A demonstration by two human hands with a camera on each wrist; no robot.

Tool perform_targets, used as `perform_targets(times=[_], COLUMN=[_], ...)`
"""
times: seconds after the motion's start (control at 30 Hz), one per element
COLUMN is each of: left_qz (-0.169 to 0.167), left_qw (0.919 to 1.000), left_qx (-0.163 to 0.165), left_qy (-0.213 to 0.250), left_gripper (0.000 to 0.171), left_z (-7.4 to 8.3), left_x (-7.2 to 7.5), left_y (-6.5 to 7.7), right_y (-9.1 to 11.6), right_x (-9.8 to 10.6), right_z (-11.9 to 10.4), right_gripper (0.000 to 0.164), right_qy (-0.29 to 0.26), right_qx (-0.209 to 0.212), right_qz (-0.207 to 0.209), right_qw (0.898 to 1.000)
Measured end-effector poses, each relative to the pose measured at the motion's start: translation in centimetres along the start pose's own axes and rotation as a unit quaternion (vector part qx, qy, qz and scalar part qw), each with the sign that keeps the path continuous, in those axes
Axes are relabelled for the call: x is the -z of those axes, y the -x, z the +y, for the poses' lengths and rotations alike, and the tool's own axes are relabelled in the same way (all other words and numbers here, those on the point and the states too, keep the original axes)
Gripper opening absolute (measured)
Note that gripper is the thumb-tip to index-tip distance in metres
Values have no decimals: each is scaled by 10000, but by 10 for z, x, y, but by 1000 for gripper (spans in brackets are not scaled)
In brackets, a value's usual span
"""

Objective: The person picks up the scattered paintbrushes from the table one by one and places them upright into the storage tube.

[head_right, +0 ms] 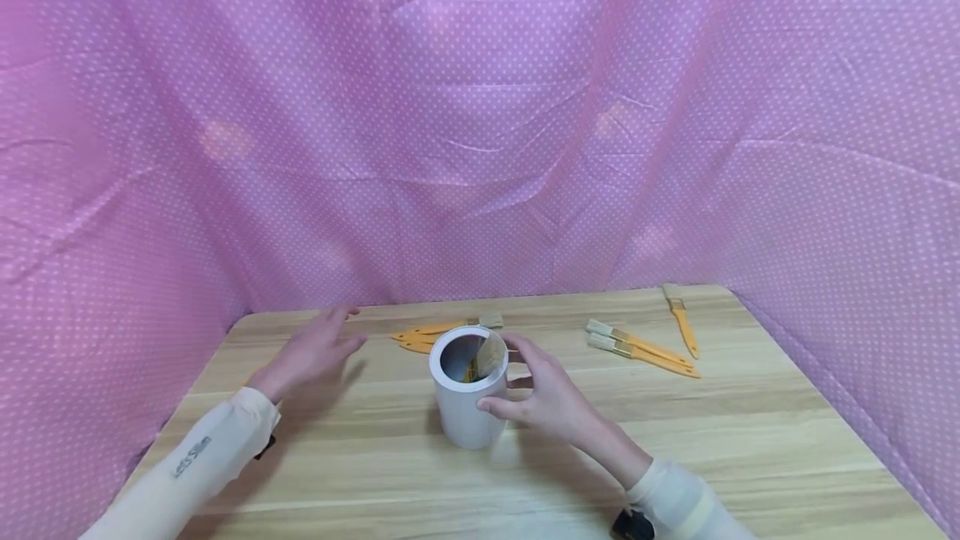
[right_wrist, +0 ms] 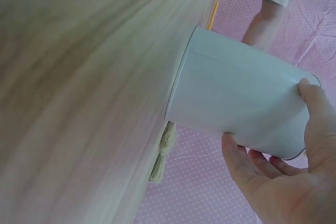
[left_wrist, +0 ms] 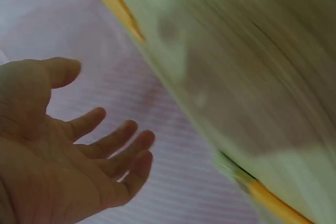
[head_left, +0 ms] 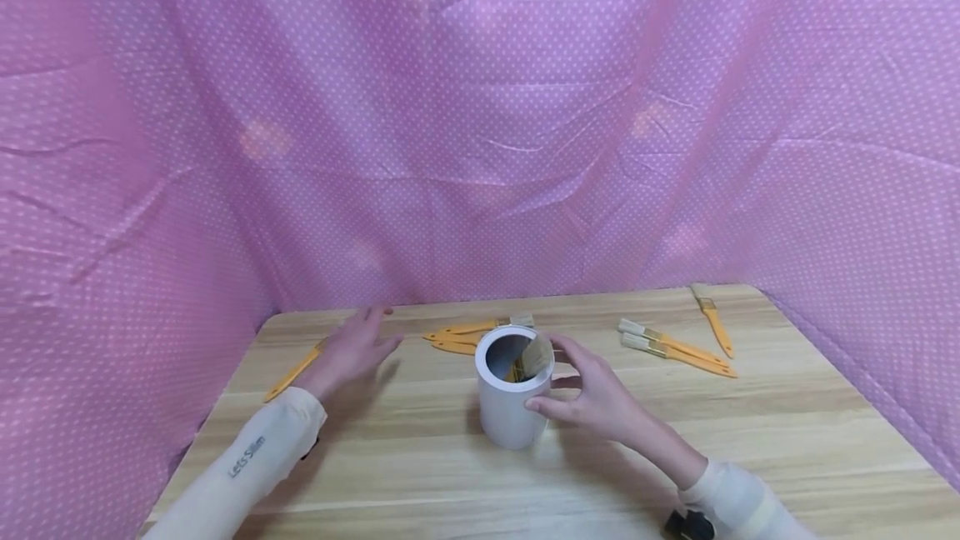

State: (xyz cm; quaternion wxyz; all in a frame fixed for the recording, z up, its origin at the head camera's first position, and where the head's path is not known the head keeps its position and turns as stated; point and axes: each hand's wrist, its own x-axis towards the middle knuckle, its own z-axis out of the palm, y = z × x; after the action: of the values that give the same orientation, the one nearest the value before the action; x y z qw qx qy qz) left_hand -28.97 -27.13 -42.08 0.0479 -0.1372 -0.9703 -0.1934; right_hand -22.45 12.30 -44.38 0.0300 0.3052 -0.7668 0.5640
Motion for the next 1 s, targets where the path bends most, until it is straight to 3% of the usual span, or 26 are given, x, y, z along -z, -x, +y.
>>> perform_targets(times=[0.1, 0.37, 0.53, 0.7, 0.93, 1.0], left_qz=[-124, -624, -733, -540, -565, -607], left_qw=[9990, 9878, 9840, 9827, 9802, 9792], left_qx=[350, 1407, 1591, 1709, 1884, 1932], left_qy=[-252, -248, -336, -472, -238, -159], left_gripper=[62, 72, 71, 60, 26, 23], left_z=[-21, -62, -75, -82, -87, -88], left_x=[0, 6, 10, 15, 17, 16], left_y=[-4, -5, -1, 2, 1, 1], right_y=[0, 0, 1, 0, -2, -3], right_x=[1, -1, -1, 0, -1, -2], right_z=[1, -2, -2, -2, -6, -7], right_gripper=[84, 84, 84, 84, 95, 95], right_qy=[35, -59, -60, 14, 325, 385], right_qx=[-28, -159, -169, -57, 335, 365], right_qz=[28, 34, 30, -23, -74, -41], right_qw=[10000, 9998, 9998, 10000, 9989, 9986])
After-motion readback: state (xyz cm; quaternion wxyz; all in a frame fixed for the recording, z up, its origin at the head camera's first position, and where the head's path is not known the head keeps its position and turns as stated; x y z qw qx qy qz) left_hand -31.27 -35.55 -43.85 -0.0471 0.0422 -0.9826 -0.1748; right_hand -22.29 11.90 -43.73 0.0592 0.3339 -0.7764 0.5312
